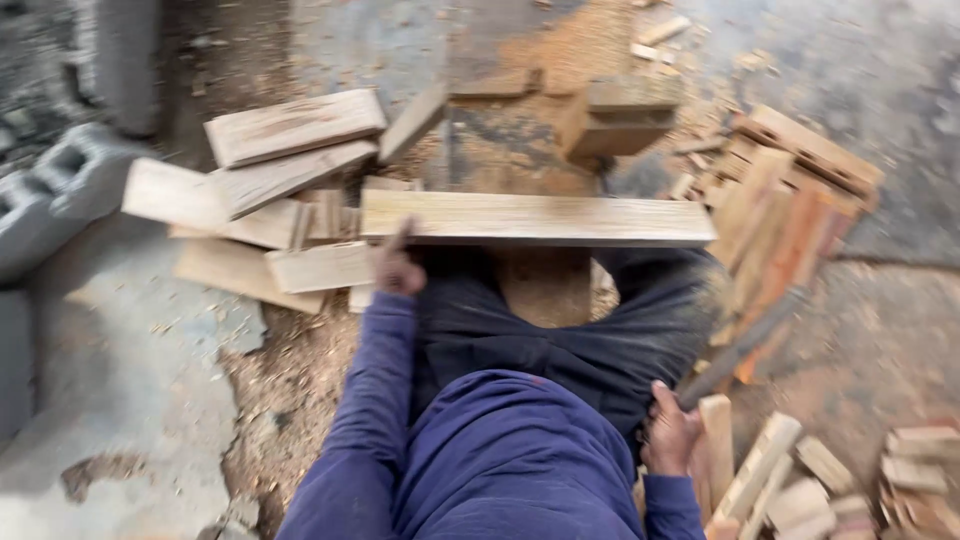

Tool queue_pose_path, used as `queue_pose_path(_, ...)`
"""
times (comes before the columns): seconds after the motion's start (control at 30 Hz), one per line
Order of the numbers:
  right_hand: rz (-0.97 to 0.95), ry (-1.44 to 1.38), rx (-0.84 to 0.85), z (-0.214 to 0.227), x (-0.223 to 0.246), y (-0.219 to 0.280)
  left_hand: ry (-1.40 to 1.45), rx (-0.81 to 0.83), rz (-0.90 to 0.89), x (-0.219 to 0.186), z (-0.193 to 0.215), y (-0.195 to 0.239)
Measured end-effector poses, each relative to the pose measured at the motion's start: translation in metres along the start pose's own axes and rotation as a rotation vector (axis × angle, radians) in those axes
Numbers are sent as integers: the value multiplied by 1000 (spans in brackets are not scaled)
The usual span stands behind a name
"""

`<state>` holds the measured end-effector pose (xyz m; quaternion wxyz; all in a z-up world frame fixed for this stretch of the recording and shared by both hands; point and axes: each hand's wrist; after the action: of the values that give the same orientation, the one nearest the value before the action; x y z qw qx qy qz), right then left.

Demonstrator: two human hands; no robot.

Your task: The person sits on the ground and uses a bow saw to cut a small wooden block placed between their legs. They hold the wood with the left hand and operate the saw with the right hand, making repeated cuts. After cutting, the person picks up a longer wooden plank and continues sawing it in the same manner.

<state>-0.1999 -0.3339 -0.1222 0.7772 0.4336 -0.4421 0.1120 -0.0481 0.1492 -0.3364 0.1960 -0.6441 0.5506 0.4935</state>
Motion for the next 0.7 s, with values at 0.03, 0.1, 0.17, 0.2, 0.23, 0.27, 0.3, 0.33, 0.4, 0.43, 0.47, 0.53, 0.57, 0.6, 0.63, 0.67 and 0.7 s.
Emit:
queue_pose_path(0.03,2,-6,-41,2,-3,-1,8,30,27,-31,-10,3)
queue_pose_path(0.1,-10,12,-14,3,-12,-4,424,-141,-201,-97,-24,5)
queue_pose_path(0.17,-25,-9,-36,3,-8,-1,71,-247,-327,-150,-46,20)
queue_pose_path(0.2,-40,-24,-24,2,-6,1,-292,-357,-482,-179,-55,26)
queue_pose_path(0.23,-41,-32,-47,1,-4,3,-289,-335,-471,-181,-60,28)
queue_pose_path(0.27,-42,-29,-32,-1,-1,5,-523,-336,-530,-183,-65,30)
queue_pose_path(0.3,-42,-27,-12,-4,3,7,-758,-335,-595,-188,-69,32)
queue_pose_path(0.33,-42,-35,-31,-4,6,9,-754,-315,-592,-186,-89,34)
queue_pose_path(0.4,-23,-16,-13,-7,10,11,-1091,6,-511,-183,-124,40)
queue_pose_path(0.43,-22,-24,-22,-7,10,11,-1089,19,-515,-174,-145,37)
queue_pose_path(0.47,-28,-25,-19,-7,9,11,-1281,181,-513,-165,-166,35)
queue_pose_path(0.53,-33,-32,-23,-6,10,12,-1465,360,-516,-142,-206,24)
queue_pose_path(0.57,-22,-28,-18,-6,11,14,-1532,465,-533,-129,-223,16)
queue_pose_path(0.6,-10,-25,-13,-5,12,16,-1597,572,-549,-117,-239,9)
queue_pose_path(0.63,-11,-29,-6,-3,10,15,-1603,567,-552,-105,-252,1)
queue_pose_path(0.67,-13,-30,-15,-2,9,14,-1635,591,-479,-94,-264,-6)
queue_pose_path(0.7,-18,-32,-20,-3,6,14,-1670,611,-403,-85,-274,-14)
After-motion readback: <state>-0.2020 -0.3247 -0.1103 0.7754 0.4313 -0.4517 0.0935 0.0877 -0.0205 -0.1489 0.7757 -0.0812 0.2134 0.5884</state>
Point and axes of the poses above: each hand's wrist, its own y-axis away from the middle knuckle, its own z-axis out of the back of the hand, x = y × z, and after that the axes turned 3 degrees about z, right-handed
